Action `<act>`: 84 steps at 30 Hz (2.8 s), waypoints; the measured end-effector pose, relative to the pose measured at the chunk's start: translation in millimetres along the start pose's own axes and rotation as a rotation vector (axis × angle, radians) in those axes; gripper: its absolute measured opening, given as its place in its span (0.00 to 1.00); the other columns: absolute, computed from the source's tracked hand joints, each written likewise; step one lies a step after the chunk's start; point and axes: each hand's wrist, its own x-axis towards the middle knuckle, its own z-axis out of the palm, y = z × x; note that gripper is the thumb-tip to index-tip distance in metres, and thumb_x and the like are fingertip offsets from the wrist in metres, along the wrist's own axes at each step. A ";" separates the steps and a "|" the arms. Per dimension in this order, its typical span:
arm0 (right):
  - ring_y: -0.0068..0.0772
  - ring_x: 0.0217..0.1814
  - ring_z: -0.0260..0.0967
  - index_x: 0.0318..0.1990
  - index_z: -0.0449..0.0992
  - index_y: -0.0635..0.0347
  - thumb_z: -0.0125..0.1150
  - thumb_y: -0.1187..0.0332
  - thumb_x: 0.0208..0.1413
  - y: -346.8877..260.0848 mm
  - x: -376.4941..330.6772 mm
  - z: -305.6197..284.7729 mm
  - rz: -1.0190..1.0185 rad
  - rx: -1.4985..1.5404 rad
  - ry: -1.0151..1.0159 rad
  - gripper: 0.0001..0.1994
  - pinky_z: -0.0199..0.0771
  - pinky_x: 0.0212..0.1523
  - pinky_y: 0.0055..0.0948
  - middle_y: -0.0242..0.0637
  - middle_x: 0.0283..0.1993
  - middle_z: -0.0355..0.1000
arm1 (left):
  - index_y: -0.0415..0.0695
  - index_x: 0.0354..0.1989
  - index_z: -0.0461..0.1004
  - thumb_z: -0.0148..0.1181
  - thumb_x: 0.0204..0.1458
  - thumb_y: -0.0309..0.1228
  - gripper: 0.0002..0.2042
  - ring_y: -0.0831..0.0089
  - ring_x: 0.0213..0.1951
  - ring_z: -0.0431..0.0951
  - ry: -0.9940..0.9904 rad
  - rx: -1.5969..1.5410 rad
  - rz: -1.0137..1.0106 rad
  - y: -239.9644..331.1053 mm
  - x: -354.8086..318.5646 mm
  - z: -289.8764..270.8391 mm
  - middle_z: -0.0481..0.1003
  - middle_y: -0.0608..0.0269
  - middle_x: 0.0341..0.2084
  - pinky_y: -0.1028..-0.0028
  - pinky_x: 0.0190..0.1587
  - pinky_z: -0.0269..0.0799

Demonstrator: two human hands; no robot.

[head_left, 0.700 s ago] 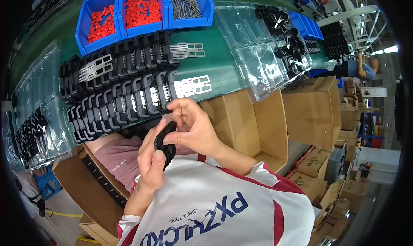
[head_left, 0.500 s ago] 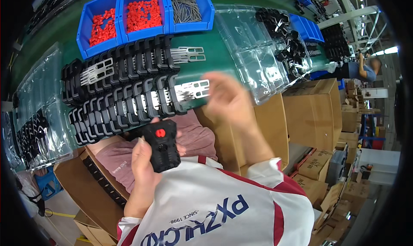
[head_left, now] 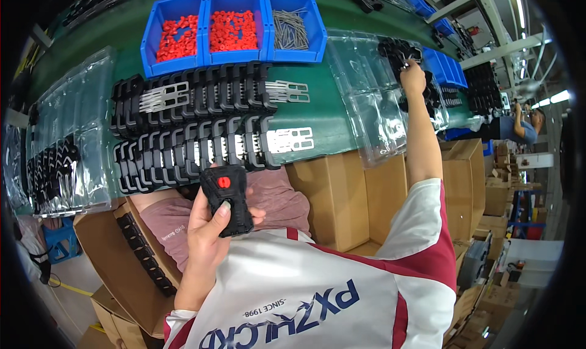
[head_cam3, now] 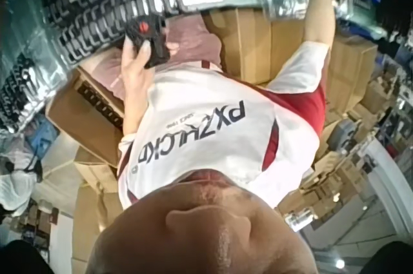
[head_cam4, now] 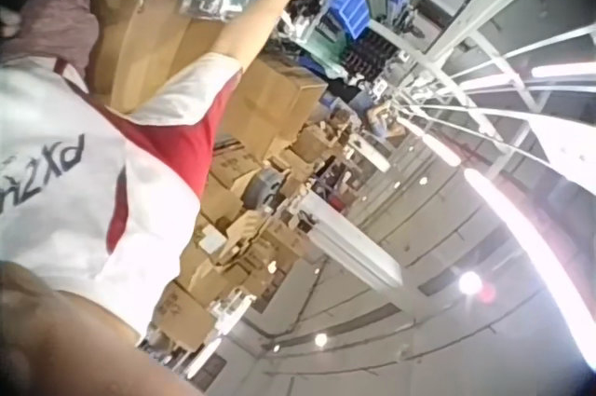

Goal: Manually assembling small plastic components into a bracket frame at a workbench.

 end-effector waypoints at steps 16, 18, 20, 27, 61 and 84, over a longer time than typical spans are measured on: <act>0.21 0.22 0.62 0.35 0.80 0.61 0.66 0.76 0.43 -145.0 -184.0 -121.6 -0.428 0.490 0.031 0.09 0.62 0.23 0.19 0.29 0.22 0.72 | 0.34 0.57 0.57 0.47 0.57 0.27 0.20 0.56 0.30 0.79 0.007 -0.037 0.019 7.9 6.8 -16.9 0.70 0.40 0.43 0.69 0.33 0.78; 0.22 0.21 0.59 0.35 0.80 0.61 0.66 0.75 0.43 -157.4 -206.6 -119.2 -0.567 0.521 0.037 0.09 0.60 0.22 0.19 0.29 0.24 0.70 | 0.33 0.57 0.57 0.47 0.57 0.27 0.20 0.57 0.30 0.79 -0.001 -0.044 0.011 8.4 6.8 -18.1 0.70 0.41 0.43 0.69 0.33 0.78; 0.21 0.22 0.59 0.36 0.80 0.61 0.66 0.75 0.43 -161.7 -208.5 -126.3 -0.544 0.600 -0.081 0.09 0.61 0.23 0.19 0.30 0.26 0.71 | 0.33 0.57 0.57 0.47 0.57 0.27 0.20 0.57 0.30 0.79 0.008 -0.051 0.018 8.1 5.2 -20.1 0.70 0.41 0.43 0.69 0.33 0.78; 0.20 0.24 0.58 0.45 0.76 0.60 0.64 0.75 0.46 -191.8 -192.0 -124.7 -0.255 0.804 -0.346 0.16 0.62 0.26 0.18 0.34 0.34 0.71 | 0.34 0.58 0.56 0.45 0.57 0.28 0.20 0.56 0.29 0.79 0.041 -0.029 0.058 8.3 0.0 -24.6 0.70 0.39 0.42 0.67 0.32 0.77; 0.18 0.17 0.61 0.45 0.68 0.68 0.61 0.83 0.46 -288.7 -250.4 -186.3 0.123 1.801 -1.347 0.17 0.60 0.13 0.12 0.42 0.36 0.70 | 0.33 0.60 0.51 0.32 0.63 0.49 0.29 0.56 0.30 0.79 -0.023 0.030 0.132 -0.3 -6.2 -32.3 0.69 0.37 0.44 0.67 0.32 0.78; 0.21 0.26 0.63 0.56 0.61 0.70 0.66 0.73 0.46 -314.6 -276.7 -198.7 0.016 1.952 -1.398 0.29 0.59 0.18 0.10 0.51 0.47 0.68 | 0.34 0.41 0.68 0.55 0.54 0.25 0.10 0.67 0.20 0.77 0.418 0.264 0.264 67.6 -30.2 -73.9 0.75 0.52 0.27 0.76 0.25 0.75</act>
